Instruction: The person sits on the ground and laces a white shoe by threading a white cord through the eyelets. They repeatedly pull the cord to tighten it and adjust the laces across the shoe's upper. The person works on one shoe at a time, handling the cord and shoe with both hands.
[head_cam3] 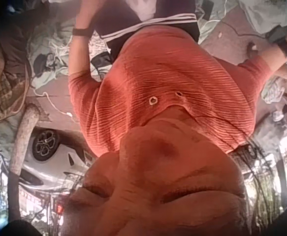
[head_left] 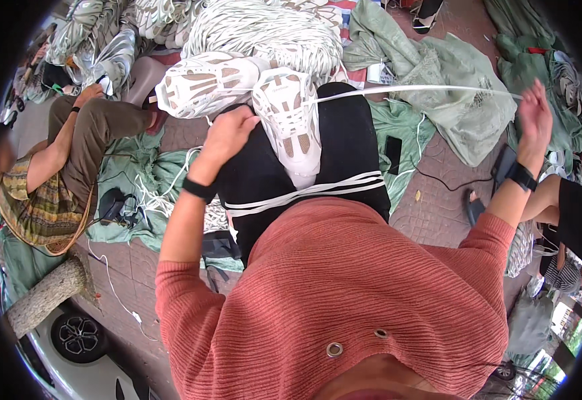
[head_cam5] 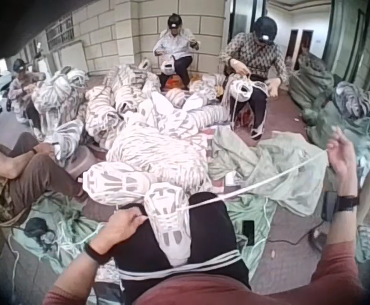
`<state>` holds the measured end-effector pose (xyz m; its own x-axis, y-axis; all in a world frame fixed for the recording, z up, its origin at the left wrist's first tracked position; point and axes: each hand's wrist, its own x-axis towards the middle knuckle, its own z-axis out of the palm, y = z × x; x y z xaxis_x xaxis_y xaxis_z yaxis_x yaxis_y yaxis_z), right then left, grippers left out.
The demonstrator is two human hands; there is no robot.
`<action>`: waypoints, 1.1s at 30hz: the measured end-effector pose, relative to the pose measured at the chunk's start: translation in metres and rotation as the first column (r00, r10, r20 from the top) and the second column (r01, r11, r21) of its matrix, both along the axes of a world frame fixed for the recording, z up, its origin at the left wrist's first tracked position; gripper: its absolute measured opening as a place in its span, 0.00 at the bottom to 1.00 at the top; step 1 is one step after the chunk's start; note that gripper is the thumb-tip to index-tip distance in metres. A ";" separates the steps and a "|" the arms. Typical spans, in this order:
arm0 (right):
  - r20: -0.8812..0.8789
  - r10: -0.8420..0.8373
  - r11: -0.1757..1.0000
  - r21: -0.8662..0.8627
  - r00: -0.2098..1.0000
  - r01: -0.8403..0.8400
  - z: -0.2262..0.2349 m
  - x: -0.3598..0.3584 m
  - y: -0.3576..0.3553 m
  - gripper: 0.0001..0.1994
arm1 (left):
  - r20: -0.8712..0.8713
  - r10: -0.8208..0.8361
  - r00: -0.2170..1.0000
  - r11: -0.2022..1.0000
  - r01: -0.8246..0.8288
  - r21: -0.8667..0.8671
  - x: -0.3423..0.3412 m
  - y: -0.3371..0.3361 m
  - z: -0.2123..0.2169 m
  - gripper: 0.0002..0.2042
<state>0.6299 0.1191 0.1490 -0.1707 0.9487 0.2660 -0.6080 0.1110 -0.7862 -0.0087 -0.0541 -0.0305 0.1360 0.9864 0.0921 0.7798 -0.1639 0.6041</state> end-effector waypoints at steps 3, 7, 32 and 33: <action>0.610 -0.422 0.907 0.285 0.671 0.312 -0.069 0.052 -0.046 0.30 | 0.642 0.207 0.739 0.889 0.132 -0.439 -0.055 -0.045 0.053 0.12; 0.144 -0.354 0.911 -0.170 0.924 0.376 -0.203 0.139 -0.069 0.17 | 0.917 0.299 -0.265 0.943 -0.064 -0.326 -0.120 -0.117 0.104 0.11; 0.522 -0.398 0.674 -0.392 0.755 0.626 -0.264 -0.111 -0.025 0.11 | 0.655 0.559 0.509 0.542 -0.822 0.176 -0.167 -0.158 0.025 0.09; 0.585 -0.271 0.824 -0.271 0.765 0.498 -0.285 -0.095 -0.007 0.08 | 0.678 0.443 0.587 0.712 -0.690 0.133 -0.126 -0.108 0.020 0.08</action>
